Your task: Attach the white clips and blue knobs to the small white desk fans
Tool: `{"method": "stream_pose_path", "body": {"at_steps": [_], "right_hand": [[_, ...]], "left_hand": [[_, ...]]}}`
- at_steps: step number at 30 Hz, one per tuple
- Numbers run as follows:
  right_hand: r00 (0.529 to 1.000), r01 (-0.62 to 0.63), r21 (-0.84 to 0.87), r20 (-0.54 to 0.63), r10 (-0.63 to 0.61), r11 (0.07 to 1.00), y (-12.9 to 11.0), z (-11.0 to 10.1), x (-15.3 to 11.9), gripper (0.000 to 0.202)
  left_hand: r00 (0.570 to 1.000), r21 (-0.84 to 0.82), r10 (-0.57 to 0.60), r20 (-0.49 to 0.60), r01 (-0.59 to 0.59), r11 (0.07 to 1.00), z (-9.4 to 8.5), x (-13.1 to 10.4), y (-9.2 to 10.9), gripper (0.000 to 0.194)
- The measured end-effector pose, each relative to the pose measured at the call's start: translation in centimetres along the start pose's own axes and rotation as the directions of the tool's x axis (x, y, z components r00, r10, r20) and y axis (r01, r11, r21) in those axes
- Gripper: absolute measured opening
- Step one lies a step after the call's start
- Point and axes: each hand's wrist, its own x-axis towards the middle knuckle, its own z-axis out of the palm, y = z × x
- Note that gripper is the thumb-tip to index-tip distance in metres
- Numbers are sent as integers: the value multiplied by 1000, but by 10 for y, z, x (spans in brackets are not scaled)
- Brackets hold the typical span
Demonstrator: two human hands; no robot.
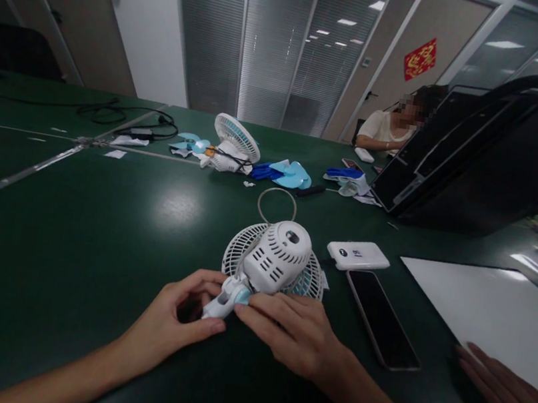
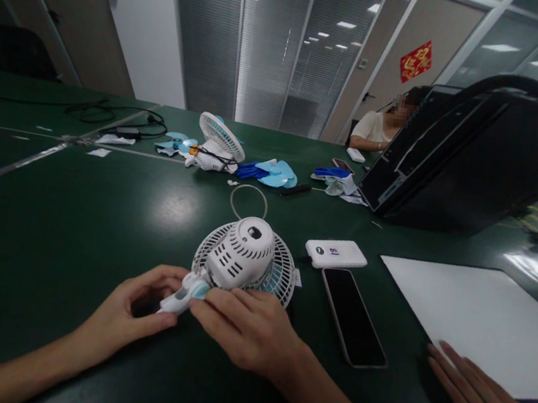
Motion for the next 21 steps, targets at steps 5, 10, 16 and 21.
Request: {"method": "stream_pose_path", "body": {"at_steps": [5, 10, 16, 21], "right_hand": [[1000, 15, -8, 17, -15, 1000, 1, -3, 1, 27], [998, 50, -59, 53, -46, 997, 4, -8, 2, 26], [998, 53, -62, 26, -51, 997, 4, -7, 2, 26], [997, 68, -99, 50, -64, 993, 5, -8, 2, 26]], "left_hand": [[999, -47, -33, 19, 34, 998, 1, 1, 1, 44], [999, -55, -44, 25, 45, 997, 2, 2, 4, 43], [999, -55, -49, 20, 50, 997, 3, 2, 5, 43], [999, -73, -46, 24, 48, 996, 3, 2, 6, 42]]}}
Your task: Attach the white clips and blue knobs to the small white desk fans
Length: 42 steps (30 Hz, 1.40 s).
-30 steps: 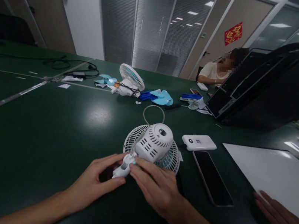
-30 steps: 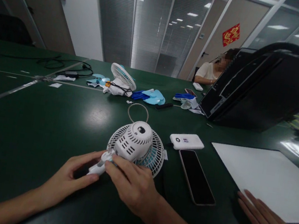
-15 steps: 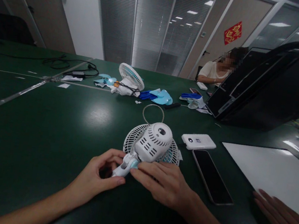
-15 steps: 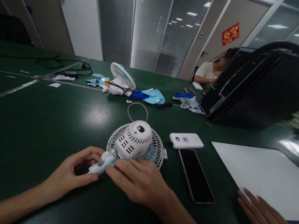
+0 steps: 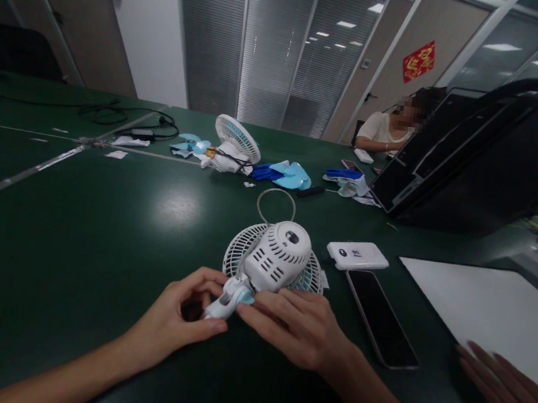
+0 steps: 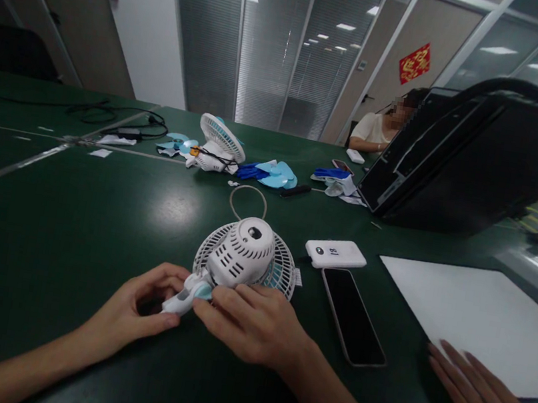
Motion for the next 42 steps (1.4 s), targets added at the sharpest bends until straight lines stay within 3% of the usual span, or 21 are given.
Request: {"method": "stream_pose_path", "body": {"at_steps": [6, 15, 19, 21, 26, 35, 42], "right_hand": [[1000, -26, -22, -5, 26, 999, 1, -1, -3, 30], [987, -144, -66, -79, 139, 987, -8, 7, 3, 5], [978, -190, -74, -106, 182, 979, -12, 11, 5, 9], [983, -169, -45, -83, 165, 985, -9, 9, 3, 4], [998, -59, 25, -12, 59, 998, 3, 3, -4, 30], [997, -67, -6, -34, 67, 998, 4, 1, -3, 23], [989, -122, -6, -85, 121, 993, -1, 3, 7, 7]], "left_hand": [[1000, 16, 9, -5, -9, 1000, 0, 0, 0, 41], [1000, 21, 12, 4, -12, 1000, 2, -3, 1, 41], [1000, 30, 18, -5, -18, 999, 2, -2, 0, 43], [1000, 31, 23, -4, -23, 999, 2, -1, 0, 43], [1000, 30, 26, 1, -26, 999, 2, -2, -1, 42], [999, 36, 38, 7, -39, 999, 2, -2, -3, 42], [999, 61, 49, 5, -49, 997, 3, -1, 2, 41]]}}
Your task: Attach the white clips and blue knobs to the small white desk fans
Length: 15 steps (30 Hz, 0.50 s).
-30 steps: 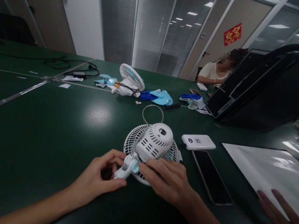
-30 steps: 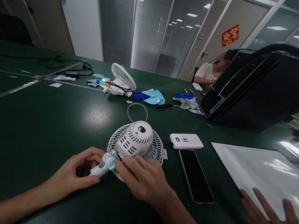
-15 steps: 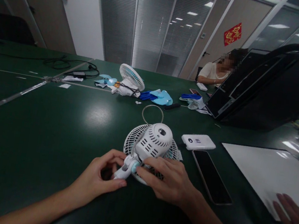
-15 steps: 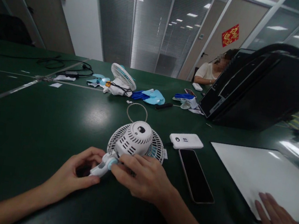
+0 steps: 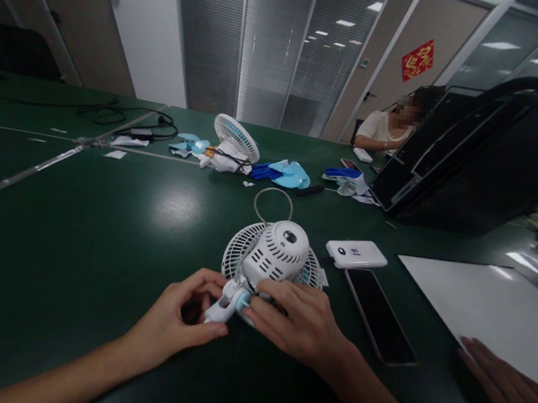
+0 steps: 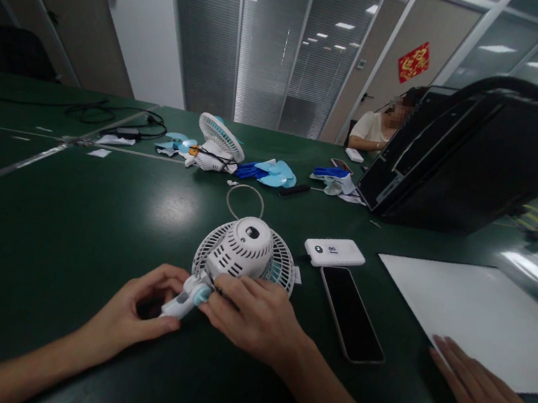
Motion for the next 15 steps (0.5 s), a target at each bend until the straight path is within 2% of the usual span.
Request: {"method": "stream_pose_path", "body": {"at_steps": [4, 9, 15], "right_hand": [[1000, -14, 18, 14, 13, 1000, 0, 0, -4, 9], [995, 54, 25, 87, -56, 998, 5, -1, -11, 32], [1000, 28, -14, 7, -28, 1000, 6, 1, -11, 22]], "left_hand": [[1000, -11, -6, 2, 6, 1000, 0, 0, 0, 42], [1000, -11, -13, -15, 13, 1000, 0, 0, -1, 43], [1000, -11, -12, -1, 12, 1000, -1, -1, -2, 41]]}}
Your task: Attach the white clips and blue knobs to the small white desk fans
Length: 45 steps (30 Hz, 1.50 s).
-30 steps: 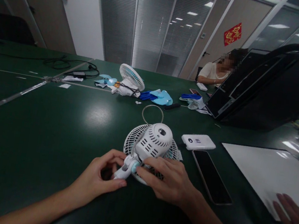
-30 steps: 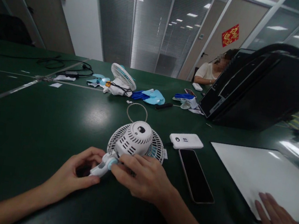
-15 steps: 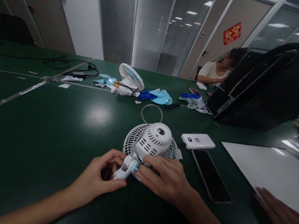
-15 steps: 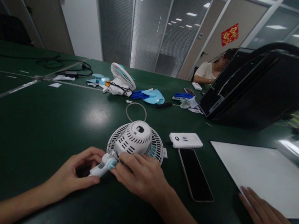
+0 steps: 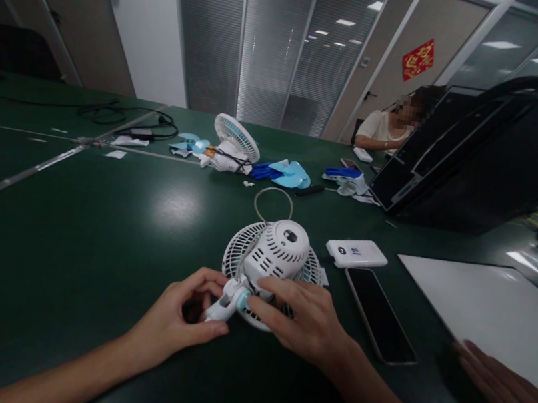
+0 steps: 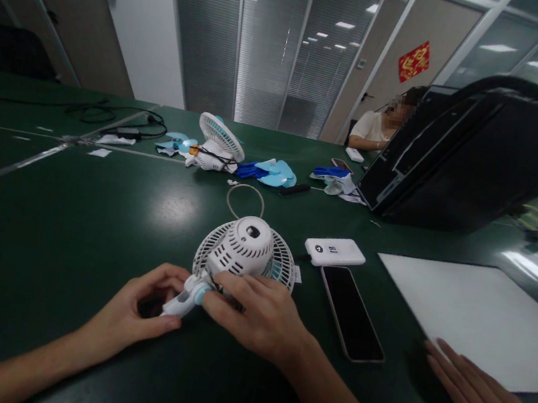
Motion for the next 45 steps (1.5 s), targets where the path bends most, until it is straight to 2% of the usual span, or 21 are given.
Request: {"method": "stream_pose_path", "body": {"at_steps": [6, 11, 14, 16, 21, 25, 28, 31, 37, 42, 45], "right_hand": [[999, -32, 17, 4, 32, 999, -3, -1, 8, 8], [999, -22, 36, 24, 21, 999, -5, 0, 5, 11], [999, 4, 56, 54, -7, 998, -2, -1, 1, 22], [999, -3, 43, 36, 1, 999, -2, 0, 1, 26], [994, -84, 17, -66, 85, 996, -10, 4, 7, 8], [992, -117, 24, -52, 118, 993, -13, 5, 6, 8], [998, -61, 50, 4, 61, 997, -8, 4, 1, 19], [1000, 5, 26, 5, -5, 1000, -3, 3, -2, 32], [1000, -19, 2, -13, 19, 1000, -1, 3, 0, 21], [1000, -24, 5, 14, 24, 1000, -2, 3, 4, 13], [1000, -14, 1, 26, 14, 1000, -4, 4, 3, 15]], "left_hand": [[1000, 8, 4, -11, -4, 1000, 1, 0, 1, 42], [1000, 4, 3, -13, -3, 1000, 0, 0, 0, 42], [1000, -6, 3, -12, -3, 1000, 0, -1, 0, 41], [1000, -7, -1, -8, 1, 1000, 0, -1, 0, 41], [1000, 14, -7, 1, 7, 1000, 0, 0, -2, 43], [1000, -1, -9, -5, 9, 1000, 0, 0, -2, 43], [1000, -12, -11, -2, 11, 1000, -1, 0, -2, 43], [1000, -5, -8, 8, 8, 1000, -1, 0, -1, 42], [1000, -10, 9, 23, -9, 1000, 0, 1, -2, 41], [1000, -4, -2, 8, 2, 1000, 0, 0, -4, 42], [1000, -3, -1, 2, 1, 1000, 0, -1, -3, 42]]}}
